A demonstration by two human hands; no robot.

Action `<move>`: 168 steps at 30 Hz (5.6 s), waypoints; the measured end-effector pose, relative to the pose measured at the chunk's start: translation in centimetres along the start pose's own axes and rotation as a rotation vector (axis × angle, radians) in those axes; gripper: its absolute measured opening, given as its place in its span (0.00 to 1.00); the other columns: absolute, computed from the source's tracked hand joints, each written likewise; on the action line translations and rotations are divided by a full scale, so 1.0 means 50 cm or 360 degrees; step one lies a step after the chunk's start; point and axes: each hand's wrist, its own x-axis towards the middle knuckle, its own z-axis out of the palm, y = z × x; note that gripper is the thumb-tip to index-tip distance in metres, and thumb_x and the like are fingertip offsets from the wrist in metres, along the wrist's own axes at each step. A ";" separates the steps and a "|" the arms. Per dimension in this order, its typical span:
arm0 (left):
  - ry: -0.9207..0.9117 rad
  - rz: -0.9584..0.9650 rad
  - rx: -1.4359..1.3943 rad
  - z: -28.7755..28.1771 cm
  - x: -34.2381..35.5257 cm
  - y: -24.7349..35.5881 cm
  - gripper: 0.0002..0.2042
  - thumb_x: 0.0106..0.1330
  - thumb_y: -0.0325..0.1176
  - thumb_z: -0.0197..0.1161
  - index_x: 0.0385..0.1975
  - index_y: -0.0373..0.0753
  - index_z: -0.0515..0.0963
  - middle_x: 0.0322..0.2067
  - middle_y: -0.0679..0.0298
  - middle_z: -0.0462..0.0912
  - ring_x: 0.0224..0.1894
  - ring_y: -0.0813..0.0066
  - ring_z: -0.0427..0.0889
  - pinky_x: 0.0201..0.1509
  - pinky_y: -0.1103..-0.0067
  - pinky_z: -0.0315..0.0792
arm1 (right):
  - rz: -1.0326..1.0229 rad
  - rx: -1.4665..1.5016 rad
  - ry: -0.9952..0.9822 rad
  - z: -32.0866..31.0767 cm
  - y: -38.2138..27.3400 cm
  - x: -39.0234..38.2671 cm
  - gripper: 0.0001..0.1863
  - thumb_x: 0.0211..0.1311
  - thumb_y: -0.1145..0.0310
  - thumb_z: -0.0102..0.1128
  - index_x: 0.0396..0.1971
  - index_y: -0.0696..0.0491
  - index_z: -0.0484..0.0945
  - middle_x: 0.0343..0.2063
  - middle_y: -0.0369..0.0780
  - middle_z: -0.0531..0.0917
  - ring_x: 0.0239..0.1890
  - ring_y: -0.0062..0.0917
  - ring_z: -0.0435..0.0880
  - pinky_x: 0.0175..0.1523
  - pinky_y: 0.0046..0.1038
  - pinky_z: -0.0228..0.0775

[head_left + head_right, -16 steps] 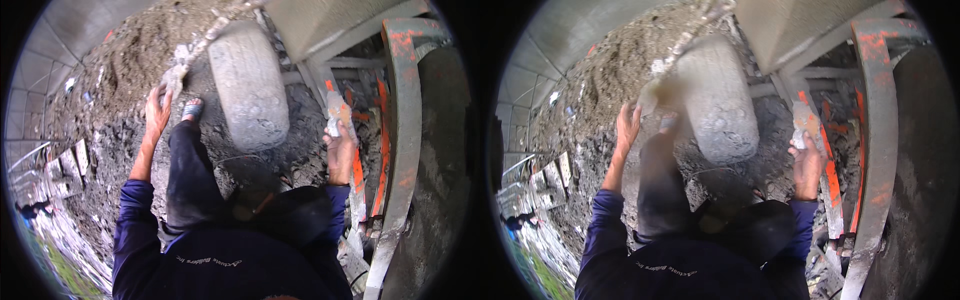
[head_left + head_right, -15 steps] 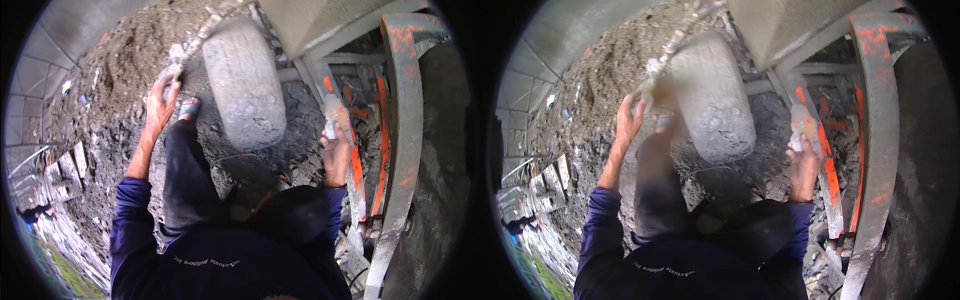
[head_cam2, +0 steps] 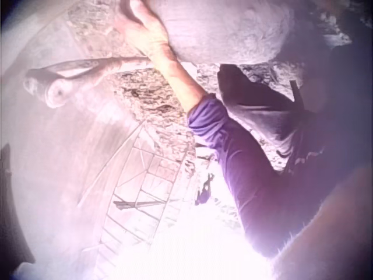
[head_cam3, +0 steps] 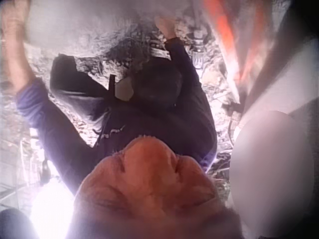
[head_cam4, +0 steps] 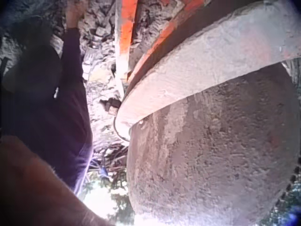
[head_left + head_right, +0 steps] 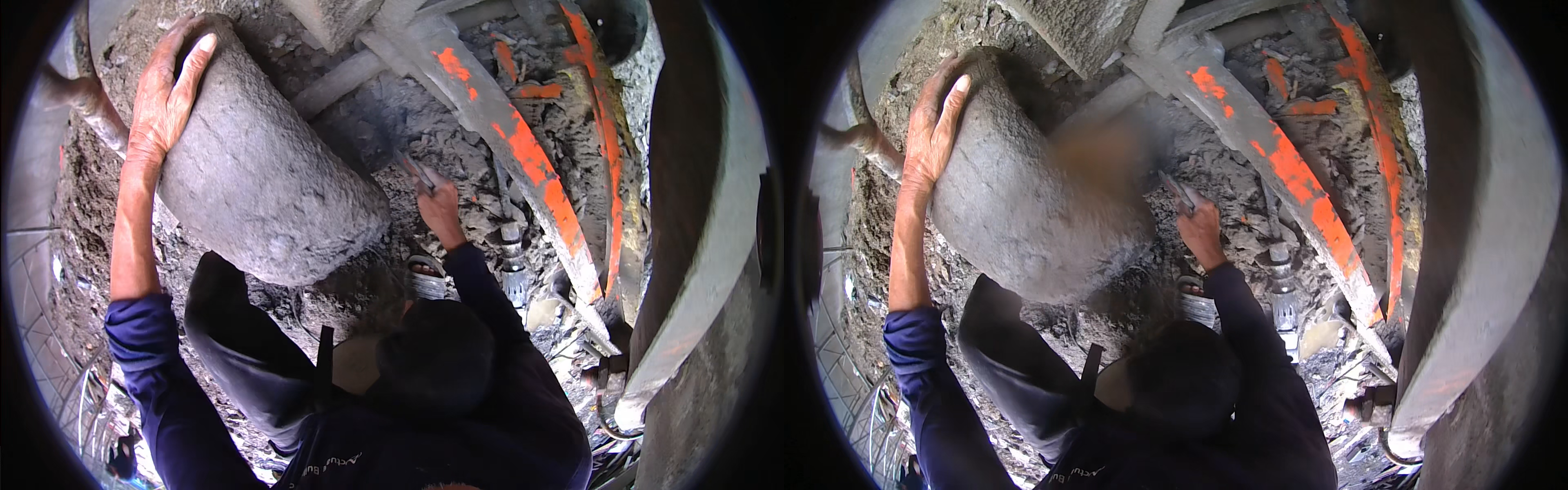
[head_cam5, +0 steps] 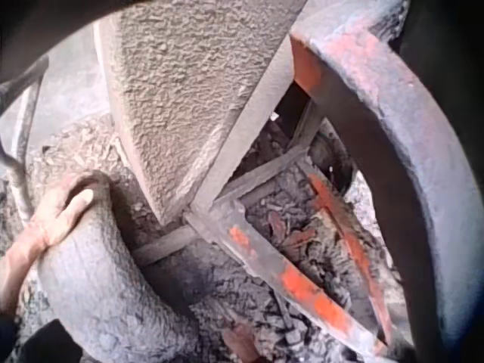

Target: The person uses a handheld angle grinder to smooth a large cylindrical concrete object on the ground. They reposition the object and continue grinding different sections, then use a crowbar to move the object and clear surrounding debris.

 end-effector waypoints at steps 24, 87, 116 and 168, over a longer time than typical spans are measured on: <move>-0.0114 0.0013 0.0159 -0.012 0.008 0.027 0.23 0.77 0.48 0.62 0.63 0.40 0.79 0.71 0.48 0.71 0.75 0.51 0.69 0.77 0.61 0.62 | -0.0925 -0.1123 -0.0813 0.341 0.107 0.362 0.08 0.62 0.69 0.61 0.37 0.52 0.86 0.38 0.50 0.89 0.43 0.46 0.90 0.46 0.47 0.83; -0.0177 -0.0055 0.0138 -0.013 0.009 0.031 0.23 0.78 0.49 0.59 0.63 0.39 0.79 0.71 0.47 0.72 0.74 0.50 0.69 0.78 0.61 0.61 | -0.0612 -0.1157 -0.1268 0.315 -0.022 0.360 0.18 0.69 0.64 0.54 0.55 0.49 0.85 0.53 0.46 0.85 0.57 0.37 0.85 0.64 0.43 0.73; -0.0120 0.0055 0.0064 -0.009 0.012 0.014 0.22 0.77 0.48 0.61 0.62 0.40 0.80 0.67 0.49 0.76 0.71 0.53 0.73 0.75 0.64 0.64 | -0.0789 -0.1020 -0.1390 0.306 0.199 0.206 0.19 0.68 0.61 0.60 0.53 0.54 0.85 0.50 0.44 0.89 0.53 0.44 0.87 0.60 0.42 0.78; -0.0225 -0.0077 0.0065 -0.009 0.012 0.025 0.21 0.79 0.43 0.59 0.65 0.39 0.78 0.69 0.50 0.74 0.73 0.56 0.70 0.77 0.63 0.61 | -0.0057 -0.0099 0.0116 0.411 0.109 0.369 0.23 0.62 0.45 0.69 0.37 0.53 0.89 0.33 0.53 0.89 0.37 0.52 0.89 0.44 0.47 0.82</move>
